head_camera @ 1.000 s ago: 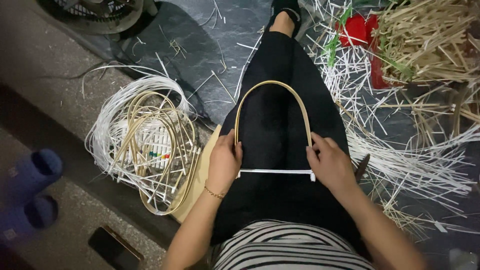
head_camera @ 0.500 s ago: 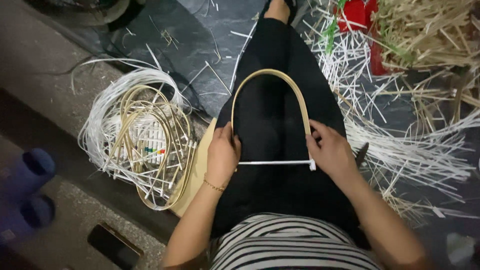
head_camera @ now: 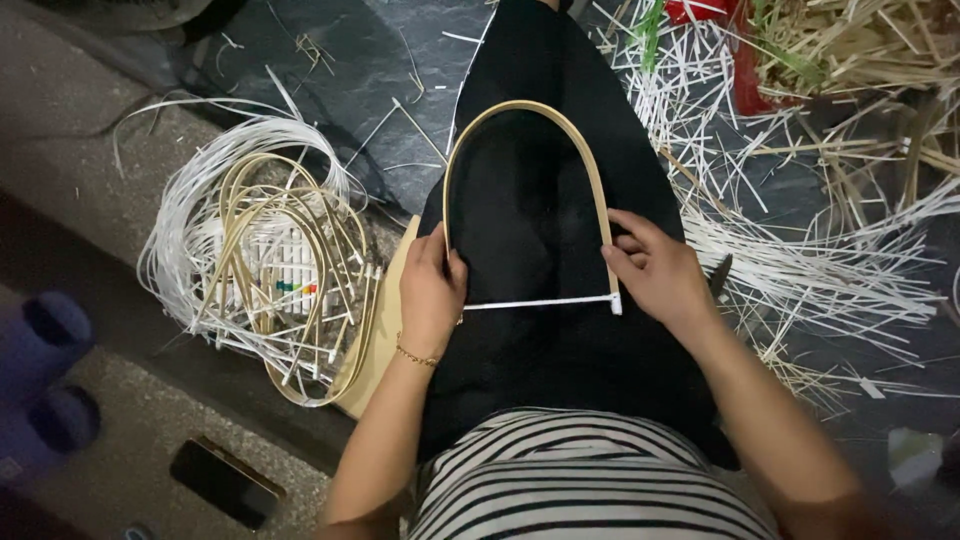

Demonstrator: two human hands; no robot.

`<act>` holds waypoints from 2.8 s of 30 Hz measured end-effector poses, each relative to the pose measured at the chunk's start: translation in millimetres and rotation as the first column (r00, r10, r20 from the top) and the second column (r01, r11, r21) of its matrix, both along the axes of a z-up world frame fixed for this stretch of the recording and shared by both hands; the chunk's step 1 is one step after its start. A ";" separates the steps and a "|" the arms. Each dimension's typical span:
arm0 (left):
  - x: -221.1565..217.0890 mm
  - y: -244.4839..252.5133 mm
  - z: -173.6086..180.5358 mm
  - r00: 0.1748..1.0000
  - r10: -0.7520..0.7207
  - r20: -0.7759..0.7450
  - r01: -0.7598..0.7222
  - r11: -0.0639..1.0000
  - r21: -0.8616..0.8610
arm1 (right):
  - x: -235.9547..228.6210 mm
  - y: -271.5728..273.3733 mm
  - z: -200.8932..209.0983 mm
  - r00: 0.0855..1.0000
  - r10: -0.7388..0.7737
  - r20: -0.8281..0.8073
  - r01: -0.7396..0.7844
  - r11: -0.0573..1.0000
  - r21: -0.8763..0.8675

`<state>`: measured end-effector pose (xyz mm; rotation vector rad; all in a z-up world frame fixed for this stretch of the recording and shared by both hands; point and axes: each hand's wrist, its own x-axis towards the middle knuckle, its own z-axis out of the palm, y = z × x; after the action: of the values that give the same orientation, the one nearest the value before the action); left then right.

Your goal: Wrapping a bamboo frame or handle with white plastic weaving strips.

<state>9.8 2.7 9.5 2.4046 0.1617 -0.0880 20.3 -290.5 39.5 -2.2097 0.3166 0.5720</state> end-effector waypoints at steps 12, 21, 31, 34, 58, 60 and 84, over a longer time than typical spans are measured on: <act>-3.0 0.3 4.8 0.994 -0.005 0.108 0.010 0.999 -0.046 | -1.8 -11.0 -9.8 0.974 -0.171 -0.147 0.218 0.880 0.422; -2.5 21.1 -2.7 0.999 -0.031 0.017 0.034 0.977 -0.213 | -3.6 -20.4 -9.4 0.944 -0.230 -0.237 0.325 0.774 0.543; 18.3 43.6 -5.1 0.911 -0.060 -0.409 -0.254 0.698 -0.669 | 1.6 -18.4 4.9 0.962 -0.216 -0.167 0.272 0.798 0.538; 36.6 42.3 19.7 0.940 -0.121 -0.319 -0.161 0.667 -0.727 | 9.9 -33.0 14.7 0.974 -0.195 -0.114 0.226 0.843 0.488; 117.8 -6.0 -7.9 0.858 -0.483 0.173 0.502 0.860 -0.091 | 57.1 -97.8 -81.5 0.790 0.330 0.516 -0.302 0.943 -0.141; 116.4 -12.6 -3.4 0.855 -0.505 0.116 0.513 0.857 -0.049 | 54.9 -99.3 -77.4 0.881 0.288 0.375 -0.246 0.956 -0.157; 105.1 -41.8 66.4 0.610 -0.574 0.546 0.565 0.799 0.207 | 61.7 -10.2 42.2 0.348 0.284 0.893 -0.264 0.944 -0.198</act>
<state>114.9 -39.1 75.9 2.2801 -0.9153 0.3740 82.0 -300.7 81.7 -2.2413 -0.6789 -0.5824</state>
